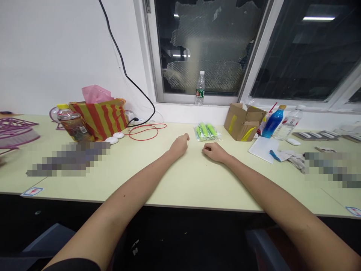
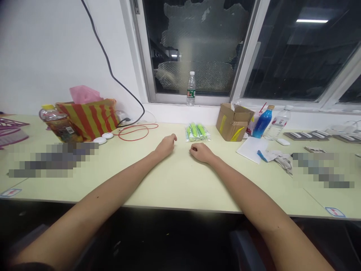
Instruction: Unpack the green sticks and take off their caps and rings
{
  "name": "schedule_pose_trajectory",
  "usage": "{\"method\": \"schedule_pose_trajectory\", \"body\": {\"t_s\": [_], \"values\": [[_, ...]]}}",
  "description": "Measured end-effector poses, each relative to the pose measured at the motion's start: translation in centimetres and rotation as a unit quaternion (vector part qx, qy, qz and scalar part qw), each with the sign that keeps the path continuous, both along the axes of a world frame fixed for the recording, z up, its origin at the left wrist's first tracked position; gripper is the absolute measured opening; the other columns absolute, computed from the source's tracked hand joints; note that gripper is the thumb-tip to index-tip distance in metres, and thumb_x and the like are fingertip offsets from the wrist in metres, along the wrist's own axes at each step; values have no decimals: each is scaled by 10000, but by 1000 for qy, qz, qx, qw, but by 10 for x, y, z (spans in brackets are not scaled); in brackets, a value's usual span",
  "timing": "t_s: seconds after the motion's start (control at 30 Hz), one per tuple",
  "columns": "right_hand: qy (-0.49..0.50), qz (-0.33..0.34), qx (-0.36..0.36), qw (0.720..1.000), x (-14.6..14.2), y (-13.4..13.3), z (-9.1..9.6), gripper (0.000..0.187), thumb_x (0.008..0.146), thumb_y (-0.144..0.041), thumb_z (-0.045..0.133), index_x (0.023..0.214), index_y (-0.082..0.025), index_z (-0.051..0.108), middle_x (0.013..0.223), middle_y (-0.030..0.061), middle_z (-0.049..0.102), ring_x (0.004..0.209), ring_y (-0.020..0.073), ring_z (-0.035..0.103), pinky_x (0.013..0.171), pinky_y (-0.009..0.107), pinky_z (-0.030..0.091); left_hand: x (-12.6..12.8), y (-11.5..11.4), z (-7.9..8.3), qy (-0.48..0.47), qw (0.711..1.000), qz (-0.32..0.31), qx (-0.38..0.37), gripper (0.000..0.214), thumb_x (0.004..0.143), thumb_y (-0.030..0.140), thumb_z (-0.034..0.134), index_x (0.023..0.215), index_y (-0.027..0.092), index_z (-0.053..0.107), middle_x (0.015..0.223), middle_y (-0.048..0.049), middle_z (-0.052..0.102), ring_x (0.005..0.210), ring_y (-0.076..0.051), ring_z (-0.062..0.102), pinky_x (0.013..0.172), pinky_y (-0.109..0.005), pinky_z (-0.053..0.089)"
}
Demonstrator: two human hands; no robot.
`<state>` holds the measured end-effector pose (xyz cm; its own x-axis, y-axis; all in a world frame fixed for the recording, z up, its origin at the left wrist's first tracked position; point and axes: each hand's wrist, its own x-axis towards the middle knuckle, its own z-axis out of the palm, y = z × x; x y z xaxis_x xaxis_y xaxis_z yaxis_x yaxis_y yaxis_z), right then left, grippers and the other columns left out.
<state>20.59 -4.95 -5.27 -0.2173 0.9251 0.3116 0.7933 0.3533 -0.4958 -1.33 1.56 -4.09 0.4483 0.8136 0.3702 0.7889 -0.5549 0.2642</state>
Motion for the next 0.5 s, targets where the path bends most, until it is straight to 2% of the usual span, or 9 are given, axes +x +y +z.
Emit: {"method": "schedule_pose_trajectory", "body": {"t_s": [0.03, 0.1, 0.17, 0.27, 0.5], "values": [[-3, 1, 2, 1000, -1, 0, 0, 189, 835, -296, 542, 708, -172, 605, 686, 12, 615, 633, 133, 493, 584, 254, 313, 2, -1, -1, 29, 999, 16, -9, 260, 927, 180, 362, 1112, 159, 544, 977, -128, 647, 908, -233, 618, 758, -328, 450], [-7, 3, 6, 1000, -2, 0, 1, 194, 839, -296, 537, 706, -171, 604, 683, 12, 613, 633, 133, 493, 581, 254, 311, 5, -3, -3, 81, 996, 45, -19, 344, 968, 348, 323, 1080, 138, 572, 976, -165, 655, 930, -281, 632, 786, -376, 452], [-7, 1, 4, 1000, -2, 0, 1, 194, 841, -294, 534, 710, -171, 607, 688, 13, 616, 635, 133, 494, 580, 253, 311, 6, -4, -4, 122, 991, 57, -25, 413, 966, 415, 307, 1069, 129, 586, 997, -185, 659, 966, -308, 633, 816, -405, 451], [-7, -1, 3, 1000, -2, -1, 1, 187, 835, -290, 540, 708, -170, 608, 697, 15, 623, 637, 133, 495, 580, 253, 311, 1, -4, -2, 139, 989, 41, -29, 354, 943, 369, 349, 1081, 148, 589, 1034, -175, 665, 993, -306, 630, 824, -403, 453], [-11, -1, 7, 1000, -1, 0, -1, 198, 840, -293, 536, 702, -171, 608, 680, 9, 617, 635, 134, 496, 587, 255, 315, -10, -3, 4, 135, 990, 13, -45, 281, 914, 346, 379, 1018, 206, 600, 1021, -110, 684, 917, -259, 642, 737, -349, 460]]}}
